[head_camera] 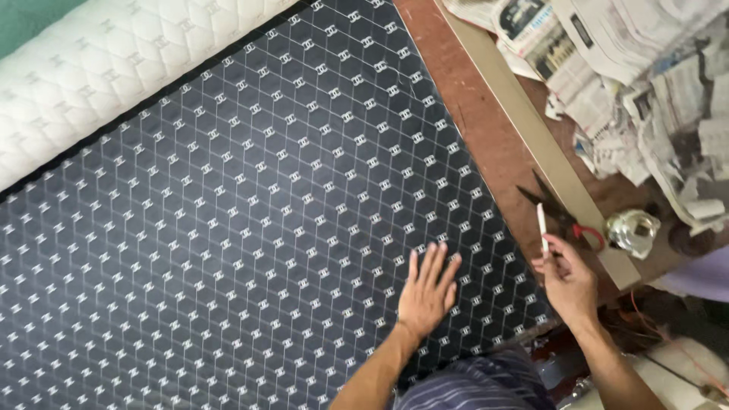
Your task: The person cuts a black quilted logo-patterned fabric panel with scissors along a marked line, then lays a newspaper pattern piece over the fabric and trims around it. They move the cut piece aside, reposition the fabric roll, and measure and mark the fabric with chalk and a measuring tape.
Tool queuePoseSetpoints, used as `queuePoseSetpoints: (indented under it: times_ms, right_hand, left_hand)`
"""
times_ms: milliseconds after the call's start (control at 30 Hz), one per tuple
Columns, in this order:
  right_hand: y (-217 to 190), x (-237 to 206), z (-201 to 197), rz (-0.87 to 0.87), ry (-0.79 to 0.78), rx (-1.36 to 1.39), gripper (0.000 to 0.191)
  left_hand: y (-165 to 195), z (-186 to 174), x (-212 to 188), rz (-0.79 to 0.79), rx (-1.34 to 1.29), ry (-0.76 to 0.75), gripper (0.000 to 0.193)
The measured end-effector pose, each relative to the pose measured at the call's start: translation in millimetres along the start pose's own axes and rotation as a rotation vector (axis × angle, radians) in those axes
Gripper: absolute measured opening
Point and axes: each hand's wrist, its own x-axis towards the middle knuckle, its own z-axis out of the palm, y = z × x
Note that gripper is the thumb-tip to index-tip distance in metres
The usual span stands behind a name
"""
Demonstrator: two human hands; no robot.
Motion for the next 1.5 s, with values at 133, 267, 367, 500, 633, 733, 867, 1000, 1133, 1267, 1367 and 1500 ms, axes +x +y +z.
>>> queuePoseSetpoints:
  times_ms: [133, 267, 367, 500, 633, 733, 867, 1000, 1133, 1267, 1367, 1500]
  right_hand:
    - [2, -15, -17, -0.177, 0.017, 0.084, 0.031]
    - [9, -25, -31, -0.228, 0.046, 0.145, 0.029]
    - [16, -32, -39, -0.191, 0.042, 0.201, 0.028]
    - [22, -37, -42, -0.206, 0.025, 0.187, 0.027]
    - [26, -38, -43, -0.290, -0.005, 0.174, 0.033]
    - [27, -32, -45, -0.286, -0.034, 0.236, 0.047]
    - [27, -22, -53, -0.329, -0.031, 0.265, 0.064]
    - [30, -12, -62, -0.360, -0.009, 0.267, 0.076]
    - [37, -1, -69, -0.351, 0.018, 0.263, 0.082]
    - [41, 13, -69, -0.309, 0.011, 0.250, 0.065]
    - [34, 23, -70, -0.321, 0.008, 0.220, 0.044]
    - [9, 44, -75, -0.460, 0.176, -0.101, 0.015]
  left_hand:
    - [26, 32, -49, 0.050, -0.046, -0.036, 0.066]
    - [26, 40, -75, 0.046, -0.023, -0.056, 0.066]
    - [32, 37, -90, 0.010, 0.057, -0.071, 0.066]
    - [46, 35, -106, -0.069, 0.057, -0.056, 0.067]
    - [61, 37, -115, -0.143, 0.056, -0.061, 0.064]
    - [69, 39, -115, -0.184, 0.077, -0.041, 0.062]
    - [75, 38, -114, -0.201, 0.082, -0.018, 0.061]
    - [78, 37, -112, -0.212, 0.075, 0.005, 0.061]
    - [82, 36, -110, -0.214, 0.068, 0.007, 0.061]
    - [84, 36, -107, -0.211, 0.055, 0.032, 0.060]
    - [85, 35, -104, -0.218, 0.050, 0.014, 0.061]
    - [88, 35, -101, -0.213, 0.073, 0.059, 0.060]
